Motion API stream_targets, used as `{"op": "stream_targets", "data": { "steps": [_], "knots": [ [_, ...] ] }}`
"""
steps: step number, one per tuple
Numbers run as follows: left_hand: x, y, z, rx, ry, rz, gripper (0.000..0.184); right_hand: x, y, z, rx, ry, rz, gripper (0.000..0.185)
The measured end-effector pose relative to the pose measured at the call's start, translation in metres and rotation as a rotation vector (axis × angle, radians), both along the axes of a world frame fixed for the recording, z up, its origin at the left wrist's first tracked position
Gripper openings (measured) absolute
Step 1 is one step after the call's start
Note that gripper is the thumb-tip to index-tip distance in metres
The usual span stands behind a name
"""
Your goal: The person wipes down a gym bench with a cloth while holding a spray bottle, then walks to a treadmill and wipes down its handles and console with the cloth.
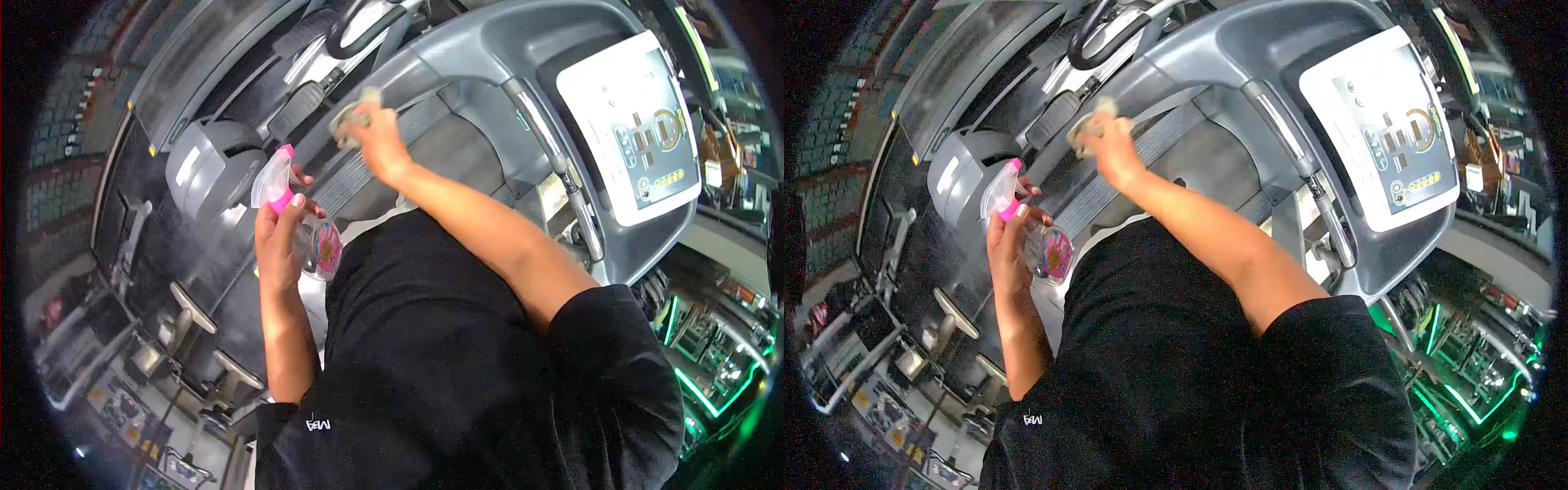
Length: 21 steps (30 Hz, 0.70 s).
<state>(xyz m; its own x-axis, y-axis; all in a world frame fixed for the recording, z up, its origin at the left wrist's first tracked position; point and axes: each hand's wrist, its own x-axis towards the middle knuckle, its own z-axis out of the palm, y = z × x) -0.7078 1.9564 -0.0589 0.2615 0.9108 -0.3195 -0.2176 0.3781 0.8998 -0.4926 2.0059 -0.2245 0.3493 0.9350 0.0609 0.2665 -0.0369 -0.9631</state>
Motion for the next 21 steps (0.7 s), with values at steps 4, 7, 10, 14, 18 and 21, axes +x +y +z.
{"op": "stream_targets", "data": {
  "steps": [4,7,10,14,18,21],
  "knots": [
    [0.047,0.008,0.007,-0.047,-0.015,0.002,0.052,0.056,-0.012,0.016,0.172,-0.765,0.281,0.031],
    [0.070,0.015,0.007,-0.047,0.005,-0.051,0.052,0.116,0.019,0.063,-0.063,0.373,-0.331,0.035],
    [0.094,0.022,0.003,-0.072,0.009,-0.037,0.052,0.191,0.020,0.050,0.063,-0.673,-0.412,0.057],
    [0.133,0.029,0.010,-0.064,0.025,-0.090,0.051,0.271,0.014,0.053,-0.270,-0.766,-0.433,0.048],
    [0.164,0.039,0.016,-0.049,0.054,-0.168,0.049,0.313,0.027,0.031,-0.570,-0.738,-0.333,0.030],
    [0.183,0.044,0.015,-0.017,0.077,-0.196,0.050,0.320,0.049,0.021,-0.570,-0.744,-0.405,0.026]
  ]
}}
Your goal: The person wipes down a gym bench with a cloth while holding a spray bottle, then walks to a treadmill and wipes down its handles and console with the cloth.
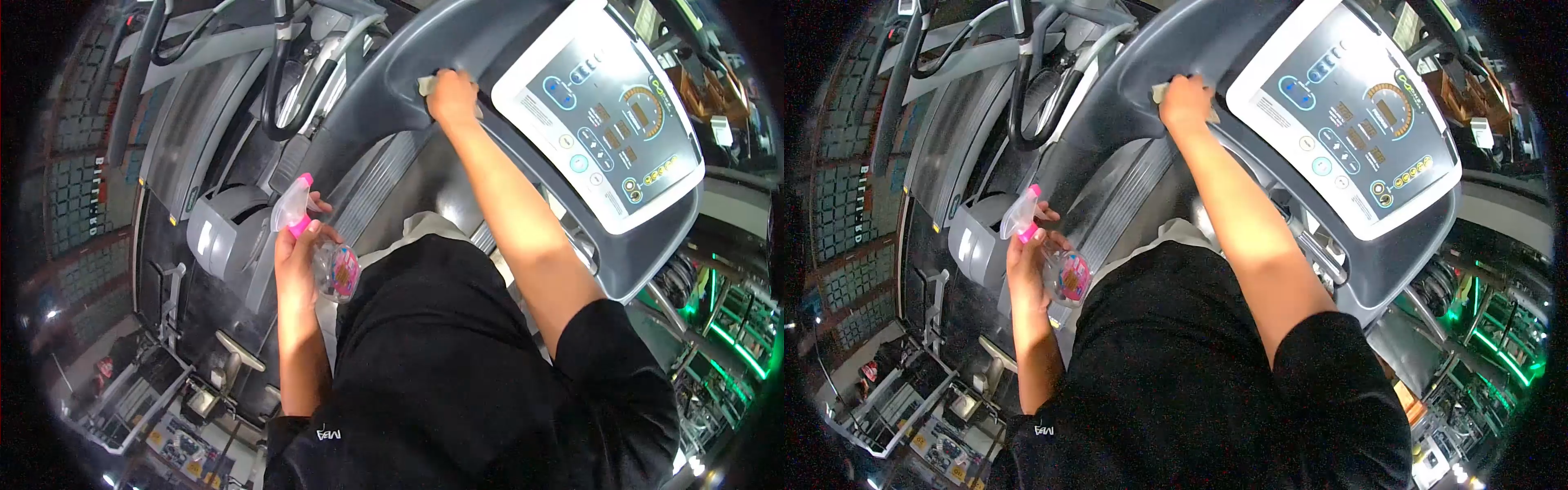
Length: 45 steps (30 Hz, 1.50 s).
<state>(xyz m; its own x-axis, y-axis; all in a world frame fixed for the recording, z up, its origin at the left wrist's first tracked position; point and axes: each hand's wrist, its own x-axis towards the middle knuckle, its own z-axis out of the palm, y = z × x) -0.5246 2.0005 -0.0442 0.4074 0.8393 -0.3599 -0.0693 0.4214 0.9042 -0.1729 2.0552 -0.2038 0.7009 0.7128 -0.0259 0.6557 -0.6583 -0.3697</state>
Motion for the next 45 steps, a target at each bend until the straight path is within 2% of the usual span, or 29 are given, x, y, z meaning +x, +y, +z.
{"op": "stream_targets", "data": {
  "steps": [2,3,6,9,12,15,19,21,22,24,26,27,29,33,36,37,40,42,44,45],
  "knots": [
    [0.013,-0.001,0.008,0.004,-0.009,0.003,0.050,0.010,0.011,-0.001,0.139,0.033,-0.090,0.025],
    [0.018,-0.001,0.011,0.012,-0.007,0.003,0.050,0.020,0.016,-0.007,0.169,-0.008,-0.054,0.025],
    [0.019,-0.002,0.013,0.040,-0.005,0.000,0.047,0.030,0.020,-0.021,0.249,-0.027,-0.138,0.032],
    [0.016,-0.003,0.008,0.024,-0.004,0.025,0.045,0.026,0.017,-0.018,0.227,-0.015,-0.106,0.030],
    [0.011,-0.006,0.003,0.032,0.070,0.004,0.048,0.022,-0.004,-0.006,0.027,-0.131,0.066,0.026],
    [0.006,-0.005,0.001,0.027,0.098,-0.035,0.050,0.017,-0.031,0.016,-0.199,-0.046,0.139,0.032],
    [-0.001,0.002,-0.003,0.006,0.059,-0.047,0.050,0.000,-0.031,0.058,-0.359,0.152,0.051,0.033],
    [-0.008,0.007,-0.002,-0.008,0.053,-0.066,0.049,0.007,-0.007,0.036,-0.354,0.216,-0.057,0.036],
    [-0.008,0.011,-0.001,-0.010,0.040,-0.075,0.049,0.008,0.004,0.041,-0.346,0.238,-0.111,0.037],
    [-0.015,0.017,-0.004,-0.029,0.028,-0.081,0.049,0.010,0.011,0.041,-0.111,0.055,-0.005,0.033],
    [-0.024,0.024,-0.003,-0.032,0.031,-0.086,0.049,0.018,0.015,0.007,0.150,-0.133,0.091,0.029],
    [-0.028,0.026,-0.001,-0.028,0.037,-0.092,0.049,0.023,0.011,-0.005,0.150,-0.286,0.152,0.025],
    [-0.038,0.030,0.003,-0.039,0.045,-0.101,0.050,0.028,0.005,-0.015,-0.025,-0.211,0.127,0.023],
    [-0.050,0.039,-0.003,-0.054,0.014,-0.129,0.050,0.020,0.003,0.015,-0.379,-0.087,0.075,0.027],
    [-0.059,0.043,-0.010,-0.059,-0.023,-0.156,0.049,0.025,0.019,0.027,-0.483,-0.024,0.049,0.031],
    [-0.061,0.044,-0.011,-0.062,-0.038,-0.161,0.049,0.029,0.024,0.030,-0.600,-0.014,0.103,0.037],
    [-0.065,0.048,-0.012,-0.081,-0.061,-0.176,0.048,0.012,0.033,0.055,-0.619,0.102,0.103,0.039],
    [-0.066,0.051,-0.015,-0.101,-0.090,-0.182,0.049,-0.017,0.024,0.055,-0.527,0.083,0.061,0.040],
    [-0.071,0.053,-0.019,-0.114,-0.109,-0.193,0.049,-0.067,-0.005,0.039,-0.095,-0.155,-0.055,0.044],
    [-0.072,0.054,-0.021,-0.114,-0.119,-0.203,0.050,-0.080,-0.018,0.019,0.078,-0.253,0.003,0.046]
  ]
}}
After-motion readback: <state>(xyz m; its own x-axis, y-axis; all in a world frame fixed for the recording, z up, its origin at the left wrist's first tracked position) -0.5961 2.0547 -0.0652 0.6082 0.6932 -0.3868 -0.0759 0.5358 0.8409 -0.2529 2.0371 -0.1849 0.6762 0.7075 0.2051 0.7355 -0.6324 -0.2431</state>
